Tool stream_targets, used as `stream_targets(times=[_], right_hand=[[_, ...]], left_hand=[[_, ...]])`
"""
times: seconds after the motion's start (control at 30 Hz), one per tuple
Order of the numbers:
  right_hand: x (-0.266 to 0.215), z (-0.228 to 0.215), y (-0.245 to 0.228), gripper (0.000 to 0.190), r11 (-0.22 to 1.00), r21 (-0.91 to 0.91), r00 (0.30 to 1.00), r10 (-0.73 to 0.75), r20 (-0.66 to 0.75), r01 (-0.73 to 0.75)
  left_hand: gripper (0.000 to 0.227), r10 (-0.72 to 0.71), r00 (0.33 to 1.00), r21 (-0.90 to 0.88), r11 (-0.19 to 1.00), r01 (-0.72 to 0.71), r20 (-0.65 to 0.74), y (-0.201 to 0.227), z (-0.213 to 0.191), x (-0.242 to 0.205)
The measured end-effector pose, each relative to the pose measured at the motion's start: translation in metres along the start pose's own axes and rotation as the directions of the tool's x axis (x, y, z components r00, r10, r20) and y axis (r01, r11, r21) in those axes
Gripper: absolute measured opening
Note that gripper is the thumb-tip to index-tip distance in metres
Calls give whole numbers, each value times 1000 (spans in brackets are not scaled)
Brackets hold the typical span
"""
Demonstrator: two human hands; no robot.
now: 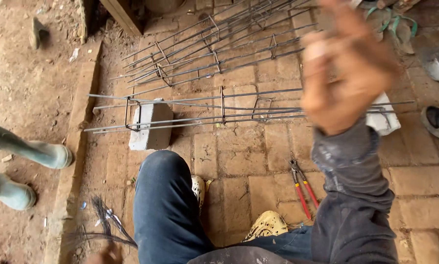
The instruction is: The person sits on a brick floor and assembles a metal frame by wrapping and twisting wire around the intersections of metal rods. They use pliers to tighten the wire and secure the joints, repeating the process for multiple sections of the frame.
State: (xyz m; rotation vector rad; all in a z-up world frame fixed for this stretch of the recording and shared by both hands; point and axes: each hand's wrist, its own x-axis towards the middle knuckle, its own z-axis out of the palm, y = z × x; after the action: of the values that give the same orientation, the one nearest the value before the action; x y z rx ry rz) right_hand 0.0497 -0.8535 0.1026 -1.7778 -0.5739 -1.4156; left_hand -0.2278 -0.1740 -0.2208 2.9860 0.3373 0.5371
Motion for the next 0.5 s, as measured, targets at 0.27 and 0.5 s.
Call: stream_targets(times=[0.27,0.5], right_hand=[[-40,78,-84,15,984,149,887,-152,437,95],[-111,110,-104,46,999,14,448,-29,894,36]], left_hand=[[46,264,964,-951,293,-96,-16,365,-201,275],[49,376,846,-808,-313,499,377,471,-152,392]])
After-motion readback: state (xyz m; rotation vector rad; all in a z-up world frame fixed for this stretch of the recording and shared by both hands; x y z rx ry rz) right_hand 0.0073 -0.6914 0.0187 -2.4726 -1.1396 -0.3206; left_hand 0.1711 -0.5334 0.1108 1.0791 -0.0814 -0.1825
